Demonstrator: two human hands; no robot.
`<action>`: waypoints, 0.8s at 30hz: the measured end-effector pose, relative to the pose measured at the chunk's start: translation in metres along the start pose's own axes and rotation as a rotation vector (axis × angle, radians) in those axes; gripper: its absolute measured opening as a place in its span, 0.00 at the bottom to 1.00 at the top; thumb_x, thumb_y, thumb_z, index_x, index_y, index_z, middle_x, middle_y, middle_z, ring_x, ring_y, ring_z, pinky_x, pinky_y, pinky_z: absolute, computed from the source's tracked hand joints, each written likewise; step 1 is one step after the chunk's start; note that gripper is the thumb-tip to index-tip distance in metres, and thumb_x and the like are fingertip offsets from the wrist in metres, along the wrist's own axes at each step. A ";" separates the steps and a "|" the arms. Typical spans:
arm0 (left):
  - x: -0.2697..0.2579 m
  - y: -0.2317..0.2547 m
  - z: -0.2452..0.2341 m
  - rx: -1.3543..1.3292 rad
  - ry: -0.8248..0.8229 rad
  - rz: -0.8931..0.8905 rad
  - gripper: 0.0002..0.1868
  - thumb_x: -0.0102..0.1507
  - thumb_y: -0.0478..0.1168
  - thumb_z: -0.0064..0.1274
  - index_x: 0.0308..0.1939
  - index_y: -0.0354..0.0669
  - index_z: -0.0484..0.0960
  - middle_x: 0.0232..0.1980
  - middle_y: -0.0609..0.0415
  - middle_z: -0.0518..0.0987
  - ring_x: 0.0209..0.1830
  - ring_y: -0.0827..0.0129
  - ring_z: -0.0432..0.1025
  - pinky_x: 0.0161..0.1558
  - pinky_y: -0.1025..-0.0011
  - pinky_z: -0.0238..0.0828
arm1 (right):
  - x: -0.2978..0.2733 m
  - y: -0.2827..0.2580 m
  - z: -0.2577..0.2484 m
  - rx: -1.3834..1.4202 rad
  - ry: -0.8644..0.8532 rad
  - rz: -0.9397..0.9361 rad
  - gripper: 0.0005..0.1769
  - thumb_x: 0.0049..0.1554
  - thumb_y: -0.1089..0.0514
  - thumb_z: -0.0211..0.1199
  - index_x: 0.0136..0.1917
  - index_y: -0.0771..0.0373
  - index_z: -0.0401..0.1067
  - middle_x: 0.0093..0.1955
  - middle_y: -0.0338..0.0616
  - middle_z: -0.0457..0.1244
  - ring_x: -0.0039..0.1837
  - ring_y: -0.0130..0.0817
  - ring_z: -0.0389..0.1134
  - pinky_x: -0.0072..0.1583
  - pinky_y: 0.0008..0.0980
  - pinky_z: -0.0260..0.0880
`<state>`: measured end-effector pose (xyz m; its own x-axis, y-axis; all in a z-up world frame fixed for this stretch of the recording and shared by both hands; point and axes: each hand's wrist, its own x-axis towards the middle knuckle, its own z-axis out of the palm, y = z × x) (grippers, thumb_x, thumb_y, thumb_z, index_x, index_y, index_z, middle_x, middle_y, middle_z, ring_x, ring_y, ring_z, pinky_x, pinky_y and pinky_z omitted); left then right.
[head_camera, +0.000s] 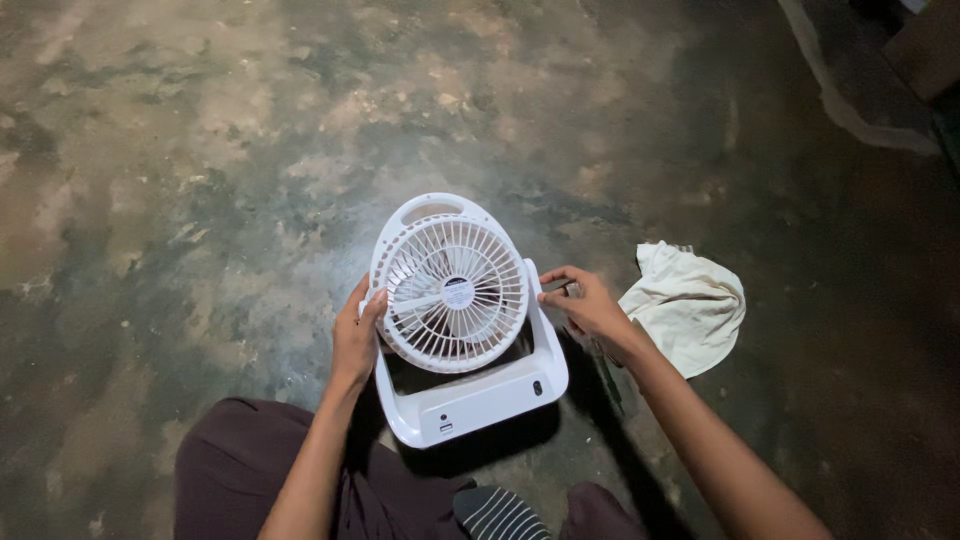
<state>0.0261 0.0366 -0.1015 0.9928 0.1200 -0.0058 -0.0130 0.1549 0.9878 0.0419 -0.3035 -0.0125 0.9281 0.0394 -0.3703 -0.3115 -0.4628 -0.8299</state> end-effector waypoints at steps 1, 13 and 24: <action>-0.001 -0.001 -0.001 0.006 -0.008 0.012 0.34 0.67 0.49 0.49 0.74 0.35 0.68 0.58 0.45 0.81 0.53 0.70 0.76 0.55 0.74 0.71 | -0.001 0.000 -0.001 0.010 -0.002 -0.012 0.22 0.54 0.56 0.69 0.61 0.62 0.75 0.33 0.45 0.64 0.26 0.25 0.56 0.28 0.28 0.51; 0.004 -0.016 0.000 0.017 0.001 0.004 0.32 0.69 0.51 0.46 0.70 0.32 0.71 0.54 0.47 0.83 0.48 0.70 0.76 0.50 0.74 0.73 | 0.002 0.021 0.002 0.127 -0.010 -0.105 0.23 0.51 0.61 0.70 0.60 0.66 0.75 0.35 0.38 0.68 0.28 0.21 0.59 0.29 0.25 0.55; 0.003 -0.029 -0.003 0.012 0.048 0.017 0.28 0.70 0.47 0.47 0.68 0.31 0.74 0.52 0.49 0.82 0.45 0.72 0.75 0.48 0.74 0.72 | 0.005 0.000 -0.011 0.008 0.289 -0.125 0.12 0.62 0.56 0.61 0.56 0.59 0.79 0.43 0.42 0.72 0.32 0.30 0.62 0.33 0.28 0.61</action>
<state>0.0291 0.0352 -0.1307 0.9855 0.1695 0.0034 -0.0276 0.1409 0.9896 0.0489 -0.3127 -0.0097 0.9785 -0.1587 -0.1320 -0.1919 -0.4628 -0.8654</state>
